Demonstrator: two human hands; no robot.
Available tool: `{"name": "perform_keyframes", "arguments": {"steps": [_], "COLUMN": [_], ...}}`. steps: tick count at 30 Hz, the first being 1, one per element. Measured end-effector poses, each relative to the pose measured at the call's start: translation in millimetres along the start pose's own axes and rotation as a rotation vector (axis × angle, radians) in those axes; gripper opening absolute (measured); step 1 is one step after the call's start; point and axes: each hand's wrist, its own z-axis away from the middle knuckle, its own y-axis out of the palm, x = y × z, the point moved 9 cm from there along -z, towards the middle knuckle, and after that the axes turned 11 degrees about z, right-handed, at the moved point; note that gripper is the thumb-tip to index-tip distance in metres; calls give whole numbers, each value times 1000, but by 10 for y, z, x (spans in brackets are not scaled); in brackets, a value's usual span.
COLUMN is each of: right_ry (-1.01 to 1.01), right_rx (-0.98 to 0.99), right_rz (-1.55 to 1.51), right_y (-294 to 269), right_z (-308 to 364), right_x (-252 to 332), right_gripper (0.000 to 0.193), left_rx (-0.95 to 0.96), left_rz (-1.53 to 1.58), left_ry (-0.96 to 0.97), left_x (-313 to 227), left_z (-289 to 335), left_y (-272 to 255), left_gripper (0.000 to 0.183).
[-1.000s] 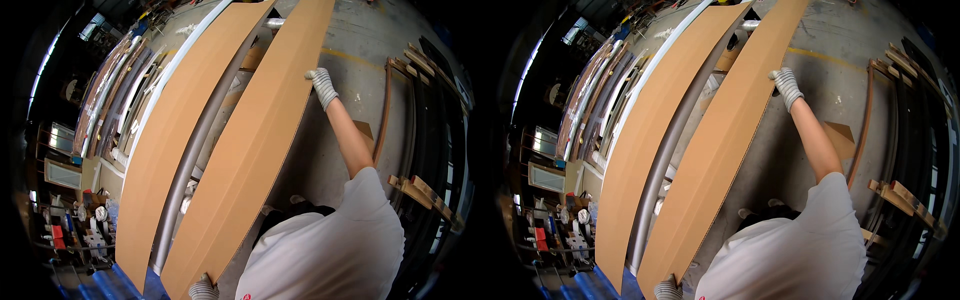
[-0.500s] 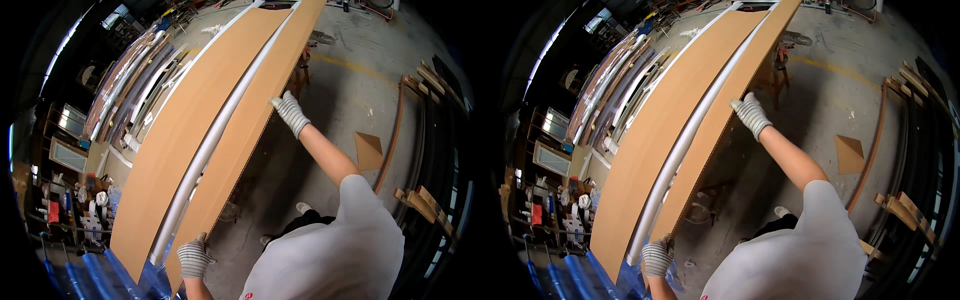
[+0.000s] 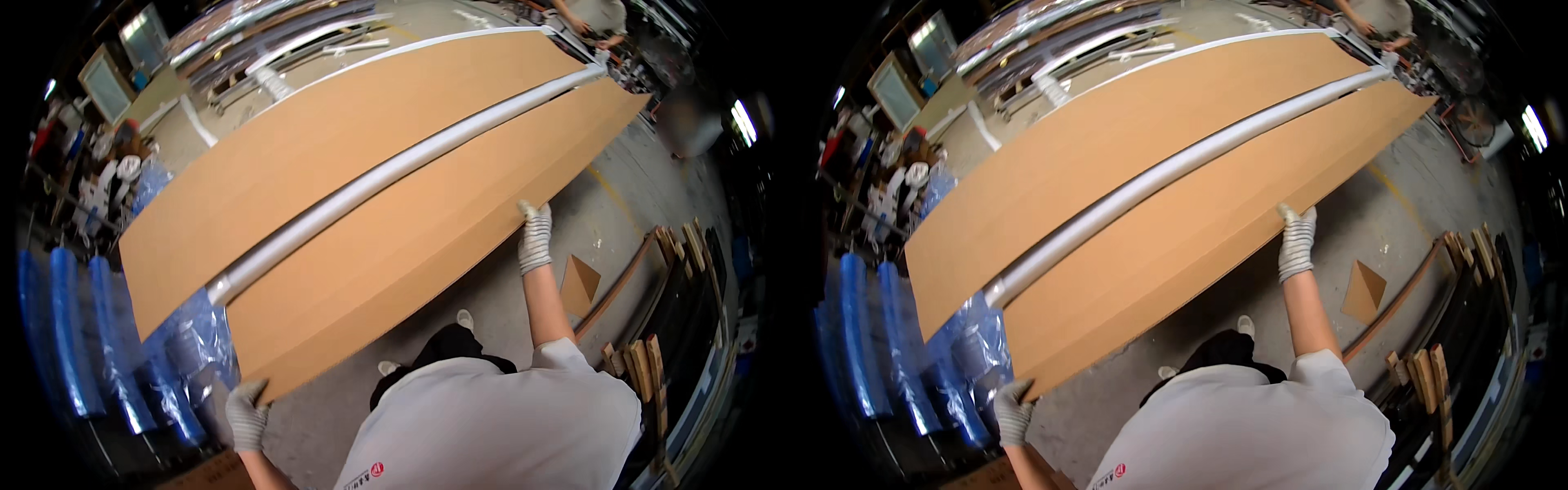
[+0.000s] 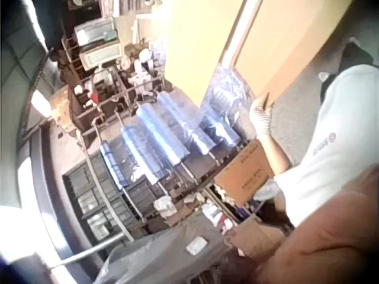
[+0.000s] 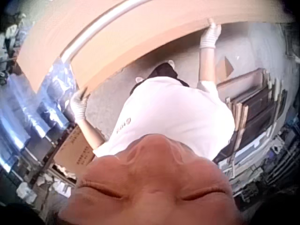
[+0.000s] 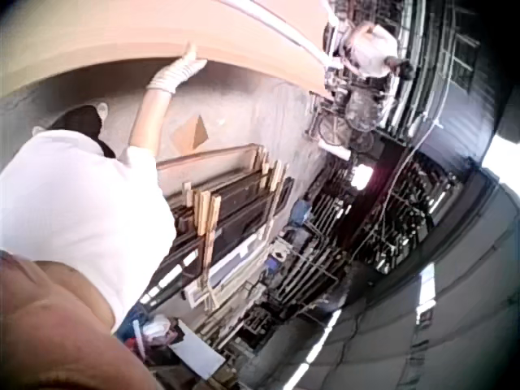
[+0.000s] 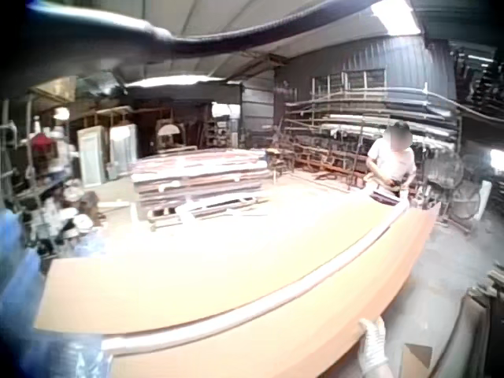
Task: The person cleans a glass panel with a compressed air tool, applies foam padding to the edges of the frame, cuts and tapes the foam to secure it, and then places a large cardboard sheet over the panel with the help of another person.
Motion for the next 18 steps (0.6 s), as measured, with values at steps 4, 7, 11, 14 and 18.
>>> {"name": "perform_keyframes", "arguments": {"steps": [4,7,11,14,18], "right_ry": [-38,-74,-70,1,-17], "right_rx": [-6,-66,-235,-309,-480], "right_rz": [-155,-22,122,169,227], "right_y": [125,241,301,585,833], "right_z": [128,355,277,375,368], "right_x": [7,386,95,28,77], "right_gripper": [27,37,65,71,64], "left_rx": [-44,-136,-27,-53,-202], "left_rz": [130,311,646,705,779], "left_ry": [-64,-5,72,-105,-101], "left_x": [406,927,913,1138,1236], "left_z": [-21,148,-97,-62,-188], "left_y": [-570,-1193,-898,-611,-850], "left_gripper": [42,42,45,33,50]}}
